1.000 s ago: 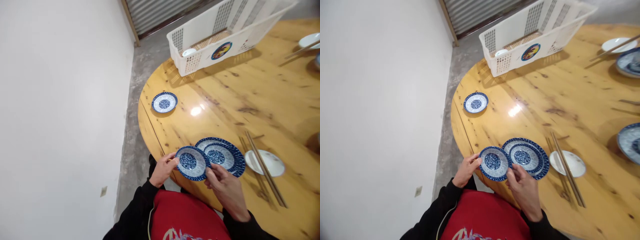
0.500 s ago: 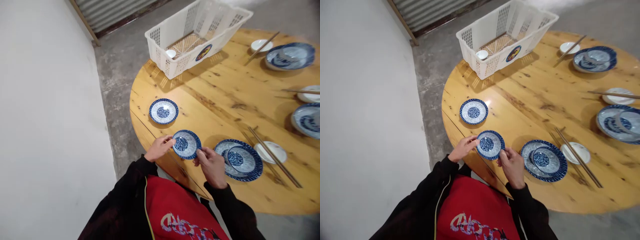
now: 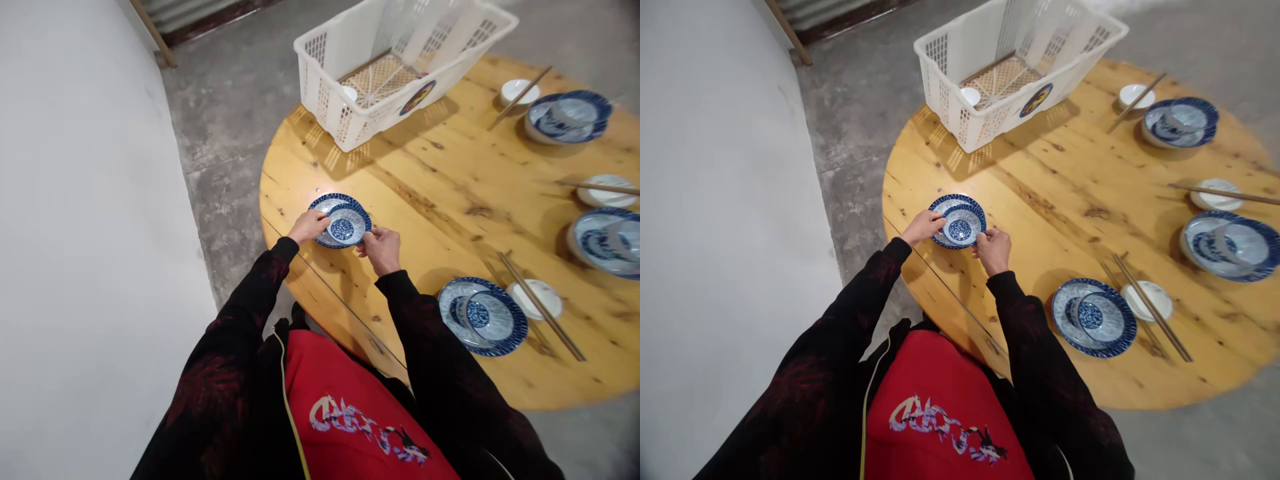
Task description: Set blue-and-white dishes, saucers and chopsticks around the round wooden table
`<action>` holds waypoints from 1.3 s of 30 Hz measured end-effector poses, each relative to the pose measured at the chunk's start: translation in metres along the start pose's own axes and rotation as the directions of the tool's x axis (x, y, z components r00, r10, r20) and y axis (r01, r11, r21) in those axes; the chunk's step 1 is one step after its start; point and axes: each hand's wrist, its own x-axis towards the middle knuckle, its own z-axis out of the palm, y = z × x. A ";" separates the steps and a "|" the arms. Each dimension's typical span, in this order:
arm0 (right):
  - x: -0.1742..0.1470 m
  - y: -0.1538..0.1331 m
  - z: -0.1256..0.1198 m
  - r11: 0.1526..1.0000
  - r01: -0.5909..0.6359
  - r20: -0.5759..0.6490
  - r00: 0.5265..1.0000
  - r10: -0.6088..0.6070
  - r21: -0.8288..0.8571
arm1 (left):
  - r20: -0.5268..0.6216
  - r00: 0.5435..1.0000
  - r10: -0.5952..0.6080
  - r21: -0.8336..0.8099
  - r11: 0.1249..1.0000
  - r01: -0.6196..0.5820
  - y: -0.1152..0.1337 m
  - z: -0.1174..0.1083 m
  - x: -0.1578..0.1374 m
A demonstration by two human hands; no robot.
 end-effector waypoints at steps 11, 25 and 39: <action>0.033 0.015 0.023 0.995 -0.022 -0.062 0.998 0.016 -0.098 | -0.007 0.998 -0.066 0.180 0.981 0.066 -0.008 -0.002 0.035; 0.036 0.018 0.025 0.998 -0.038 -0.047 0.998 0.036 -0.056 | 0.006 0.997 -0.077 0.233 0.970 0.073 -0.011 0.001 0.048; 0.032 0.016 0.027 0.998 -0.057 0.005 0.998 0.057 0.013 | 0.021 0.996 -0.085 0.257 0.963 0.076 -0.014 -0.001 0.047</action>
